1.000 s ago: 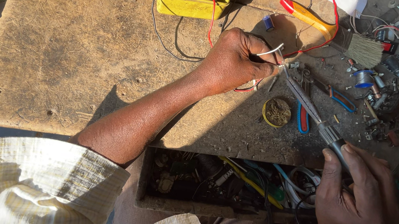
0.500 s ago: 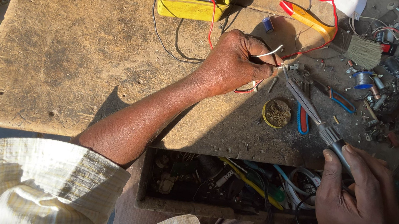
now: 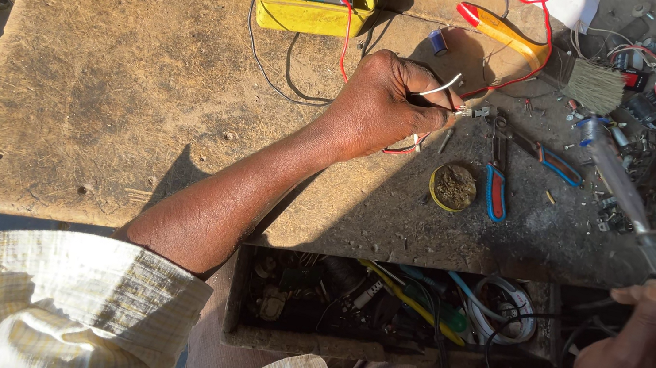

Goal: The person solders wires to a small electronic component on a cluttered workbench. They use a soldering iron to heat the connection points and apply solder, then use pliers to trim excess wire and adjust the component. The person repeats this process for multiple wire connections.

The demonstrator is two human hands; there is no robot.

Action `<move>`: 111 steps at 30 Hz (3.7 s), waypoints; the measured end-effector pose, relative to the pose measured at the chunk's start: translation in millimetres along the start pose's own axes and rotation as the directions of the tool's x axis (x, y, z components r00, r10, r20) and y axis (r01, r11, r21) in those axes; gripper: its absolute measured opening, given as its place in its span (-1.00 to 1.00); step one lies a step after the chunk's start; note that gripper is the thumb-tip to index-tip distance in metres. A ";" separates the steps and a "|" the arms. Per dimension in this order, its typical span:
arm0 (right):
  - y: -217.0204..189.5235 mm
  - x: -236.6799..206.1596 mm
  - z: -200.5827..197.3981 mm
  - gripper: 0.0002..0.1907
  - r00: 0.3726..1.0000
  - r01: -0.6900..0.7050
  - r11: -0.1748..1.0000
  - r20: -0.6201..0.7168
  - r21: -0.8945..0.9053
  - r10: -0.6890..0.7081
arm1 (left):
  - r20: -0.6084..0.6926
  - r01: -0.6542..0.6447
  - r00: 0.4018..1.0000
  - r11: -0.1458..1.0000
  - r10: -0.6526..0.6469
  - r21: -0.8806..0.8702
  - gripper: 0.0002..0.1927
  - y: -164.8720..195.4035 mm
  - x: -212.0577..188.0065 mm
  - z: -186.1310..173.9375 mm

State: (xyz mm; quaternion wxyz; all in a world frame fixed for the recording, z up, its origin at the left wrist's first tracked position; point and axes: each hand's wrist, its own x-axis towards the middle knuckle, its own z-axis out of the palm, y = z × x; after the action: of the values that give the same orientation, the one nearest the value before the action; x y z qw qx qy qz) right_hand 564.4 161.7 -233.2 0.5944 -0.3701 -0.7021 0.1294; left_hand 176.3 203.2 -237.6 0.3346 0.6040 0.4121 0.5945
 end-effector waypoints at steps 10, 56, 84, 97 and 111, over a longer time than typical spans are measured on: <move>67.9 13.5 -66.5 -0.75 0.973 -0.161 0.930 -0.211 -0.331 0.093 | 0.000 -0.029 1.000 0.997 0.029 0.068 -0.89 16.3 -6.0 -1.7; -30.7 93.2 155.8 -0.66 0.847 0.023 0.962 0.506 0.273 -0.164 | 0.067 0.092 0.994 0.988 -0.084 -0.125 -0.88 13.8 3.7 -6.2; 12.1 89.8 158.3 -0.89 0.885 -0.172 0.940 0.465 0.295 0.016 | 0.115 0.115 0.986 0.993 -0.118 0.039 -0.72 16.8 12.6 7.9; 15.4 88.6 160.2 -0.89 0.894 -0.140 0.950 0.448 0.279 0.000 | 0.127 0.044 0.991 0.998 -0.050 0.052 -0.78 9.2 9.2 12.9; 20.4 89.1 160.0 -0.90 0.877 -0.076 0.958 0.475 0.276 -0.067 | 0.138 0.002 0.990 0.994 -0.017 0.109 -0.92 -2.8 7.2 15.2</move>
State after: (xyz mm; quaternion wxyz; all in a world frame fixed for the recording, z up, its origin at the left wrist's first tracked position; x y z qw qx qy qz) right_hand 421.3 277.2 -221.7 0.4489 -0.2383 -0.8002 0.3185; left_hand 190.8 212.2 -238.0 0.3319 0.6594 0.4224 0.5260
